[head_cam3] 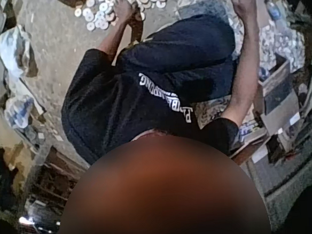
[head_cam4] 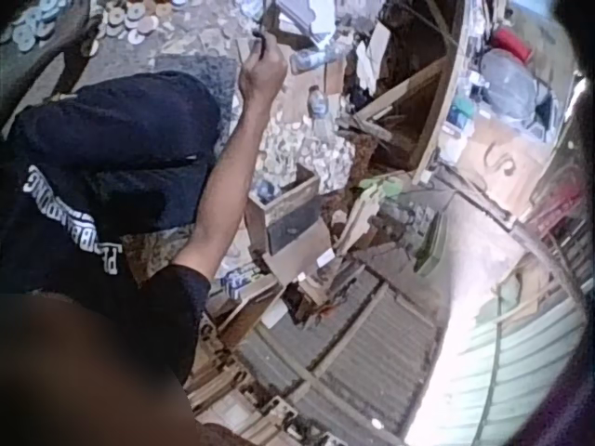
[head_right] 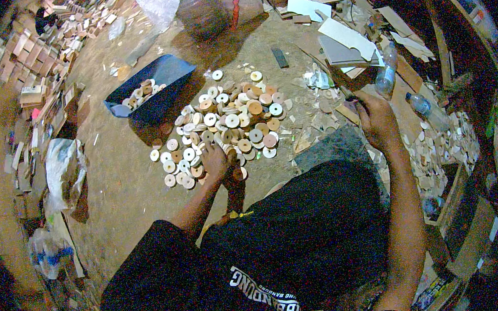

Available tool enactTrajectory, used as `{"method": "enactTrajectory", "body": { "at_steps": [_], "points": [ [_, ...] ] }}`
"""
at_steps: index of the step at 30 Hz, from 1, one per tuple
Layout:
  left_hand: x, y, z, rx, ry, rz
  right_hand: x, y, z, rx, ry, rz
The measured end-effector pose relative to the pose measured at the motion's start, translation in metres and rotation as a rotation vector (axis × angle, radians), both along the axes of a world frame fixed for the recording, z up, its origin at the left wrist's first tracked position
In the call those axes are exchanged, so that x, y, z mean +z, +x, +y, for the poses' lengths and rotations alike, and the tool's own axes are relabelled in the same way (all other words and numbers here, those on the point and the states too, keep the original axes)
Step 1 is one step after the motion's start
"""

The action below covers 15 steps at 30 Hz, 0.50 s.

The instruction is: The person sits on the floor and uses a sanding block to smooth the edges of small wooden discs. They repeatedly pick up discs, sand them, and place them back into a pile on the floor.

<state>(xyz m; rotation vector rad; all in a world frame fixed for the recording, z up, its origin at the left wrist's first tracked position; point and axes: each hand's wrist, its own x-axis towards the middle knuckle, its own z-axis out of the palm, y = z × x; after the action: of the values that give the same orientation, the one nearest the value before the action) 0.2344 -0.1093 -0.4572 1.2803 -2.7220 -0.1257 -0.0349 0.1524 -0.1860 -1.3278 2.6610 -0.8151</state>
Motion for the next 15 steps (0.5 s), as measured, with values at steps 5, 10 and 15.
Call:
{"method": "enactTrajectory", "body": {
  "at_steps": [5,10,15],
  "points": [
    [0.0,-0.013,-0.008,0.17,0.151,-0.151,-0.001,0.002,0.002,0.013,-0.016,0.018],
    [-0.002,-0.021,-0.02,0.274,0.244,-0.137,-0.001,0.0,0.005,0.005,0.003,0.03],
    [-0.012,-0.024,-0.023,0.165,0.275,-0.1,-0.003,-0.001,0.004,0.029,-0.039,0.04]
  ]
}}
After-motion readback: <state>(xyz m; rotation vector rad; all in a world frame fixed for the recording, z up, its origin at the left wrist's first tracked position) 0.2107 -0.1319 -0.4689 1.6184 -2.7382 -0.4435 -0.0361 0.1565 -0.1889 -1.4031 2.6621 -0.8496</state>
